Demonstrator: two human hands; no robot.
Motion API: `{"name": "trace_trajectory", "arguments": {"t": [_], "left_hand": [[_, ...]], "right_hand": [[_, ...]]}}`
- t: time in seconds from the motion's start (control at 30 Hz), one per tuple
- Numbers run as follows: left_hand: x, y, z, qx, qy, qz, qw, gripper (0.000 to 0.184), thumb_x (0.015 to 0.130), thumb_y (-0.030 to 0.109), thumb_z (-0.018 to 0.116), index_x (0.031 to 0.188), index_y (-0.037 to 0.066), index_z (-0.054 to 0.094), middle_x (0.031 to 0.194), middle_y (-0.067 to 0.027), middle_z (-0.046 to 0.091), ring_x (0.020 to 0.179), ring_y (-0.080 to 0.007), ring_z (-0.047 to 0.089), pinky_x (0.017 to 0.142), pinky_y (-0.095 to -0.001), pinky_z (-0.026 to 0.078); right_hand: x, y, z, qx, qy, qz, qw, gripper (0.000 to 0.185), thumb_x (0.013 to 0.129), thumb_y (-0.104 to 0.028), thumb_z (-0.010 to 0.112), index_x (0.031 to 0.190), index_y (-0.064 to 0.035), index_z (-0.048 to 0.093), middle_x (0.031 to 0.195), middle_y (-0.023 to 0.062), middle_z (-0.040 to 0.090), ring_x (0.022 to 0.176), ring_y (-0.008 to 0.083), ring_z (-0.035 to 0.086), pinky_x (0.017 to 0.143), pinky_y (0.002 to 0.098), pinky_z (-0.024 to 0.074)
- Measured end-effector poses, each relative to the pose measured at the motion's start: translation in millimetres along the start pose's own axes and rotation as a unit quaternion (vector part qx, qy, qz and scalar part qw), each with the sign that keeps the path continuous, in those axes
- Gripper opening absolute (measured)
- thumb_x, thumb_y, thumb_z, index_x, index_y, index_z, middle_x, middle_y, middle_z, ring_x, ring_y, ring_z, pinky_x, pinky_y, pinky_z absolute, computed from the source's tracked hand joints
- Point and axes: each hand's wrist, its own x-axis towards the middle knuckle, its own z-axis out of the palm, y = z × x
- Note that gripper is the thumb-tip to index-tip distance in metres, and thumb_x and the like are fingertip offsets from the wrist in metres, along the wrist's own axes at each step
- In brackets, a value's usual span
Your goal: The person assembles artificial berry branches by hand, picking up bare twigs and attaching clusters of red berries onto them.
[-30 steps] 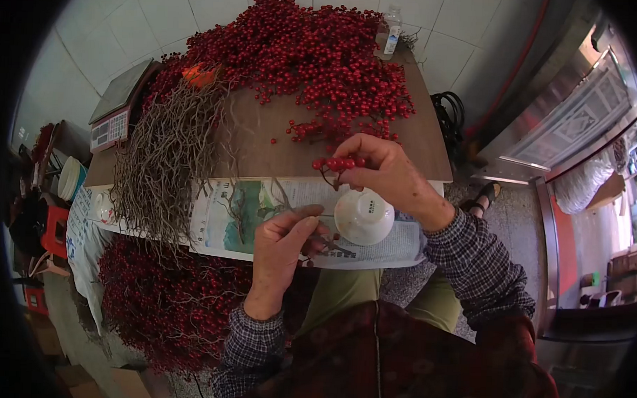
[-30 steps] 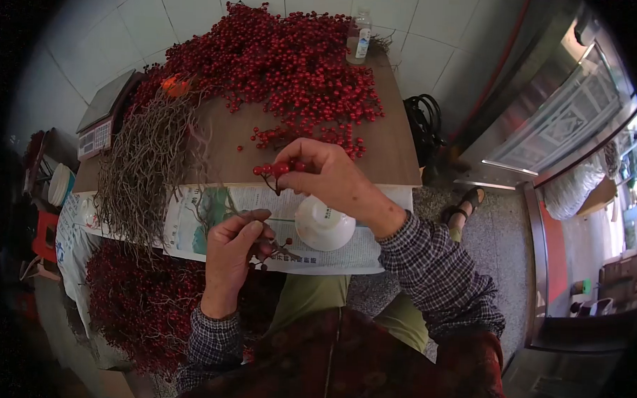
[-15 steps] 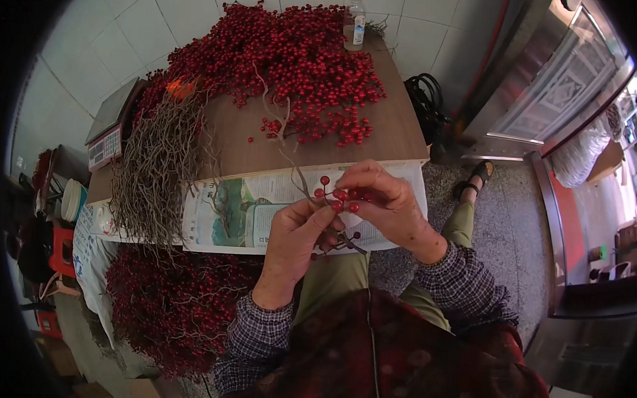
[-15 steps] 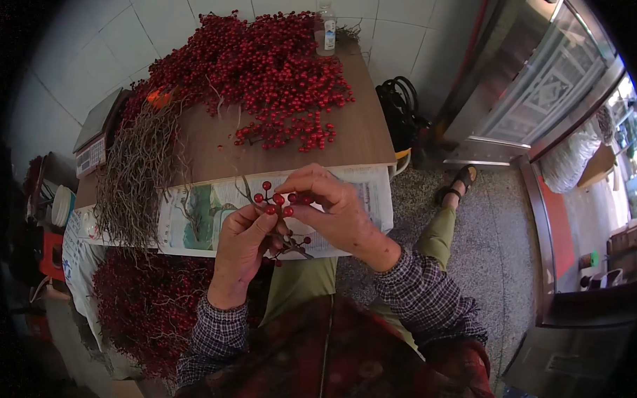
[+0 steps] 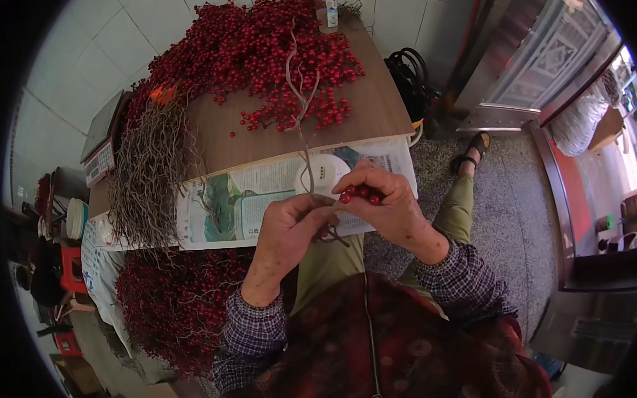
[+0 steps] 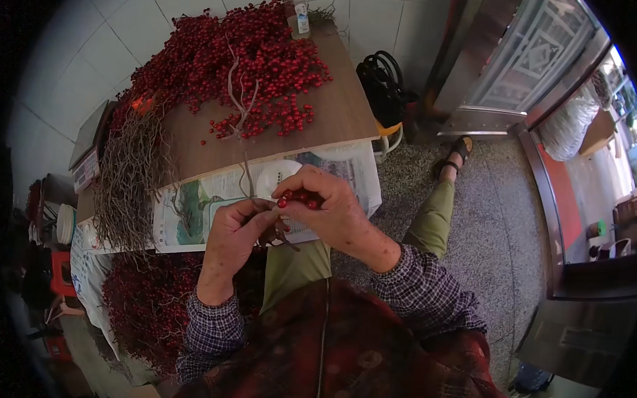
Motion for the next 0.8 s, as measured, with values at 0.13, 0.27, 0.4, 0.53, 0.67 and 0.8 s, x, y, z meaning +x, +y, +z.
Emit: {"name": "trace_trajectory", "arguments": {"t": [0.13, 0.27, 0.4, 0.53, 0.67, 0.8], "left_hand": [[-3.4, 2.8, -9.9, 0.047, 0.009, 0.010, 0.999, 0.018, 0.092, 0.004, 0.056, 0.103, -0.004, 0.067, 0.084, -0.0034, 0.068, 0.075, -0.0068, 0.060, 0.071, -0.0204, 0.048], [1.1, 1.7, -21.9, 0.163, 0.026, 0.093, 0.982, 0.015, 0.089, 0.004, 0.057, 0.099, -0.004, 0.067, 0.083, -0.0042, 0.069, 0.078, -0.0084, 0.061, 0.075, -0.0230, 0.047], [8.2, 17.6, -16.4, 0.219, 0.078, 0.059, 0.971, 0.012, 0.087, 0.006, 0.059, 0.093, -0.004, 0.064, 0.081, -0.0054, 0.070, 0.076, -0.0073, 0.060, 0.071, -0.0230, 0.046], [27.8, 12.2, -19.9, 0.269, 0.099, 0.033, 0.957, 0.010, 0.087, 0.007, 0.060, 0.090, -0.002, 0.062, 0.076, -0.0047, 0.067, 0.070, -0.0068, 0.059, 0.065, -0.0221, 0.045], [45.6, 10.5, -23.3, 0.299, 0.090, 0.003, 0.950, 0.009, 0.089, 0.007, 0.059, 0.091, -0.002, 0.061, 0.073, -0.0033, 0.064, 0.066, -0.0056, 0.057, 0.059, -0.0205, 0.044], [59.4, 10.2, -26.3, 0.338, 0.085, 0.010, 0.937, 0.018, 0.084, 0.013, 0.062, 0.091, -0.004, 0.063, 0.074, -0.0095, 0.067, 0.066, -0.0155, 0.061, 0.063, -0.0296, 0.047]], "right_hand": [[-9.1, 16.5, -7.3, 0.132, 0.101, 0.121, 0.979, 0.012, 0.083, -0.001, 0.069, 0.094, -0.0038, 0.065, 0.075, -0.0037, 0.058, 0.060, 0.0027, 0.050, 0.054, 0.0180, 0.0404], [-19.9, 43.7, -10.0, 0.100, 0.112, 0.153, 0.977, 0.010, 0.085, -0.004, 0.069, 0.094, -0.0036, 0.065, 0.072, -0.0043, 0.059, 0.058, 0.0009, 0.050, 0.052, 0.0181, 0.0404], [-27.4, 68.5, -2.3, 0.065, 0.126, 0.126, 0.982, 0.011, 0.084, -0.004, 0.069, 0.094, -0.0033, 0.065, 0.071, -0.0043, 0.059, 0.058, 0.0007, 0.049, 0.052, 0.0179, 0.0397], [-29.9, 81.2, 1.3, 0.055, 0.138, 0.109, 0.983, 0.010, 0.084, -0.004, 0.070, 0.093, -0.0023, 0.066, 0.070, -0.0041, 0.059, 0.060, 0.0005, 0.049, 0.053, 0.0174, 0.0387], [-32.0, 85.5, -1.0, 0.068, 0.129, 0.113, 0.983, 0.010, 0.084, -0.005, 0.070, 0.093, -0.0022, 0.066, 0.069, -0.0035, 0.059, 0.060, 0.0009, 0.051, 0.053, 0.0175, 0.0403], [-31.4, 81.5, -5.2, 0.096, 0.126, 0.135, 0.978, 0.009, 0.085, -0.006, 0.069, 0.092, -0.0025, 0.066, 0.068, -0.0033, 0.058, 0.060, 0.0014, 0.052, 0.053, 0.0179, 0.0415]]}}
